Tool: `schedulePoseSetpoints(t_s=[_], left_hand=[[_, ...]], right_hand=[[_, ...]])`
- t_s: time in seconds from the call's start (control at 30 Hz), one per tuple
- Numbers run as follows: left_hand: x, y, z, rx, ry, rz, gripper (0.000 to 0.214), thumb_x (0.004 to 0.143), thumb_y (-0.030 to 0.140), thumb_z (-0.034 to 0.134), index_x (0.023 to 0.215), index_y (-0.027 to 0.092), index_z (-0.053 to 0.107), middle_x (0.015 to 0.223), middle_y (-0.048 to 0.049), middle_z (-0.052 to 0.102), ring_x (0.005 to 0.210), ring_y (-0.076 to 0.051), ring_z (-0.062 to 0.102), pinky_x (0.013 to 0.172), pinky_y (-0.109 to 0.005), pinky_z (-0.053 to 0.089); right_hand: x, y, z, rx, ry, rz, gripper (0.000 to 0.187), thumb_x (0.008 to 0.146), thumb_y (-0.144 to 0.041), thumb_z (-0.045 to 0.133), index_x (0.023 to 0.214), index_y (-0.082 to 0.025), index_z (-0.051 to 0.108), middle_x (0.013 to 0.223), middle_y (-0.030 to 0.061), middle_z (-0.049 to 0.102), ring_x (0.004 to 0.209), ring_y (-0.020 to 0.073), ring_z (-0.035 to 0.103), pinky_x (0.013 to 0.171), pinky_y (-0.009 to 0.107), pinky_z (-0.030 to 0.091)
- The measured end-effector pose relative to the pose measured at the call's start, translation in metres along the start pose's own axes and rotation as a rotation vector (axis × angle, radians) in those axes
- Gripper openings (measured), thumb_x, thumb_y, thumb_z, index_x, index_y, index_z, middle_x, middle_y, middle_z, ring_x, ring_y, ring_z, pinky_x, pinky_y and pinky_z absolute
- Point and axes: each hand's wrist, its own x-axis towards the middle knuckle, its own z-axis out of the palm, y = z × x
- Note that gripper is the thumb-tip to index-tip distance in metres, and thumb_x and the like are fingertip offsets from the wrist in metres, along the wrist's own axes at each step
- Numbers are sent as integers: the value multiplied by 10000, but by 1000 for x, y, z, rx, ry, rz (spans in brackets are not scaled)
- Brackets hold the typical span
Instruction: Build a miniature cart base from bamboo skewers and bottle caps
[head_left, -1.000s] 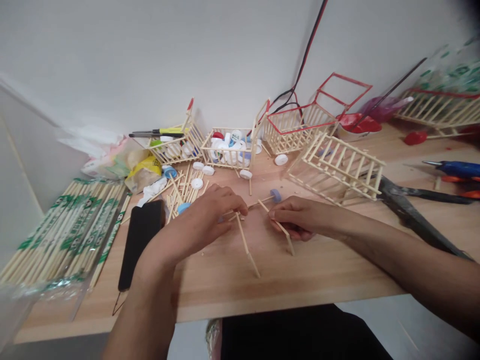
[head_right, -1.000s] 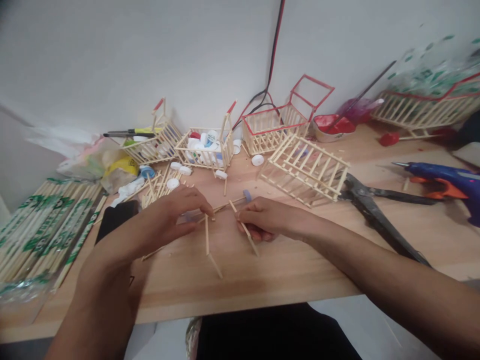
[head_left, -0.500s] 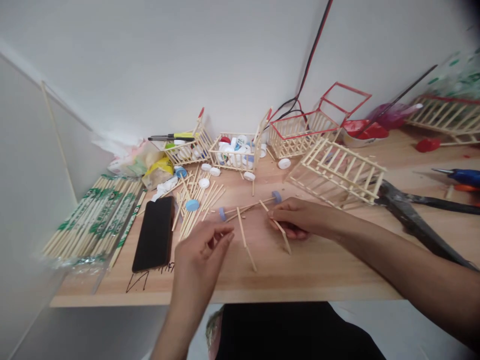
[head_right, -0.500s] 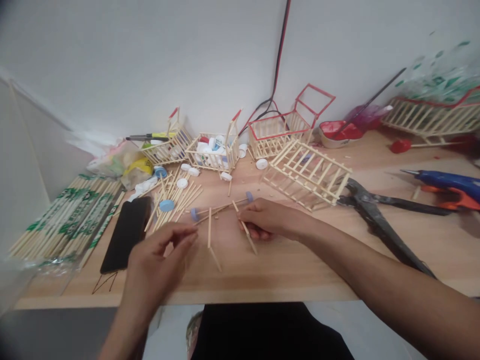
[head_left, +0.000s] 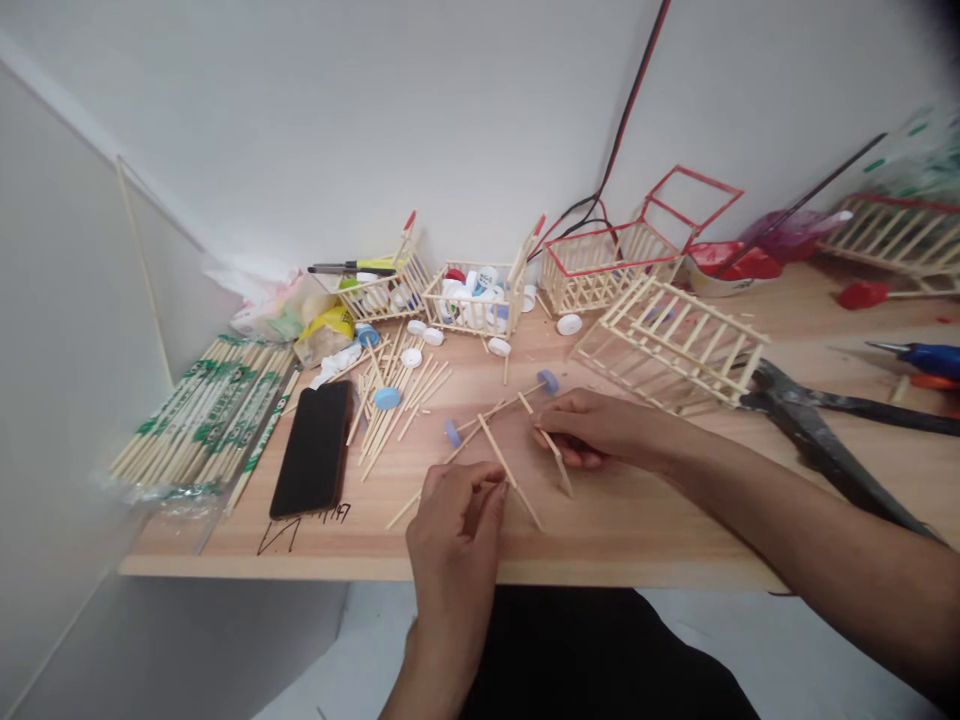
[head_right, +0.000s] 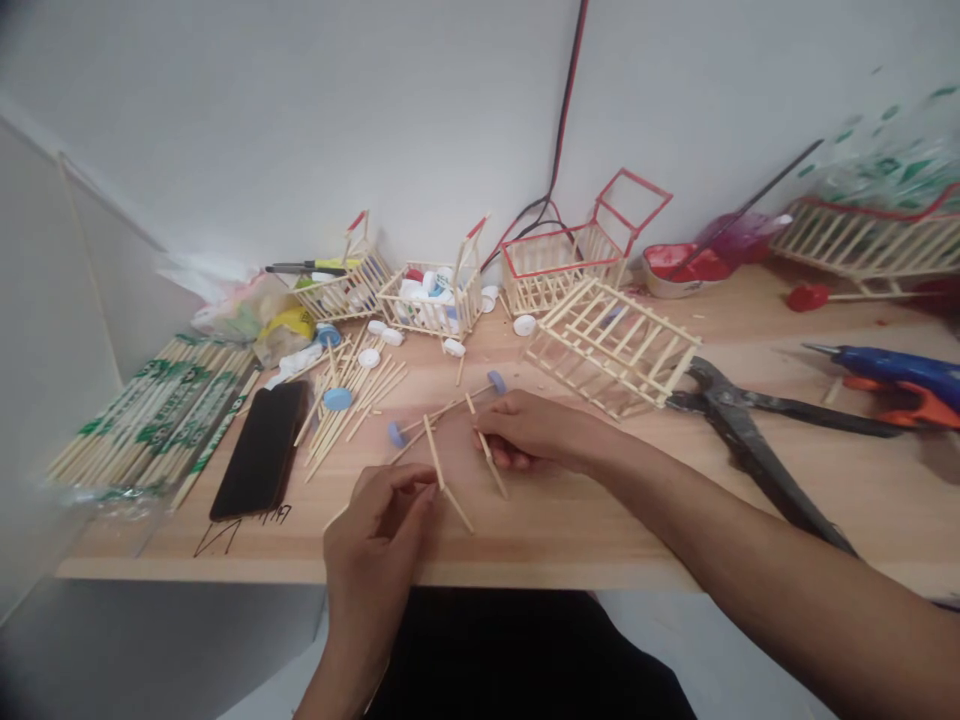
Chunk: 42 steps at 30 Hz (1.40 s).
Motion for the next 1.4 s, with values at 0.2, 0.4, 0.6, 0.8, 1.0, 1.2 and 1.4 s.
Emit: schedulePoseSetpoints(t_s=[0.2, 0.4, 0.6, 0.8, 1.0, 1.2, 1.4], left_hand=[[16, -11, -13, 258, 174, 354, 177, 846, 126, 595, 1004, 200, 625, 968, -40, 665, 943, -177, 567, 869, -336, 447], [54, -10, -30, 332, -32, 393, 212, 826, 110, 617, 1017, 200, 614, 1001, -32, 663, 968, -198, 545, 873, -355, 434], [76, -7, -25, 253, -310, 594, 182, 835, 86, 590, 976, 189, 640, 976, -39, 653, 962, -194, 524, 850, -344, 455], [72, -13, -19, 132, -416, 733, 112, 873, 118, 558, 909, 178, 645, 983, -42, 672, 950, -166, 530, 849, -318, 468], [81, -10, -13, 105, -504, 776, 114, 894, 158, 543, 875, 190, 652, 954, -21, 690, 896, -154, 513, 834, -304, 451], [95, -3, -21, 78, -765, 750, 229, 864, 126, 557, 1057, 223, 633, 1108, -42, 660, 1023, -177, 534, 907, -345, 433], [117, 8, -26, 49, -577, 451, 212, 837, 97, 555, 978, 220, 654, 958, 4, 687, 886, -141, 602, 828, -289, 463]], right_hand=[[-1, -1, 0, 10, -9, 2, 274, 811, -387, 472, 645, -172, 503, 468, -46, 479, 352, 40, 346, 329, 169, 188], [-1, -1, -3, -7, -9, 9, 299, 809, -408, 482, 624, -173, 495, 458, -46, 471, 356, 45, 358, 338, 172, 203], [-3, -5, -3, -2, 6, 34, 292, 811, -408, 488, 642, -170, 508, 458, -51, 460, 354, 44, 350, 334, 169, 190], [-2, -4, -3, 21, -12, 23, 287, 822, -392, 488, 648, -165, 515, 447, -51, 463, 350, 38, 344, 332, 160, 194], [1, -1, -5, 16, -12, 4, 304, 836, -410, 490, 662, -164, 530, 449, -55, 474, 344, 40, 355, 326, 159, 218], [2, 2, -6, 40, -38, -18, 314, 850, -388, 474, 633, -166, 525, 419, -65, 462, 323, 33, 338, 317, 156, 219], [0, 0, -8, 58, -50, 9, 316, 859, -401, 477, 653, -167, 530, 433, -62, 468, 325, 31, 337, 317, 153, 222]])
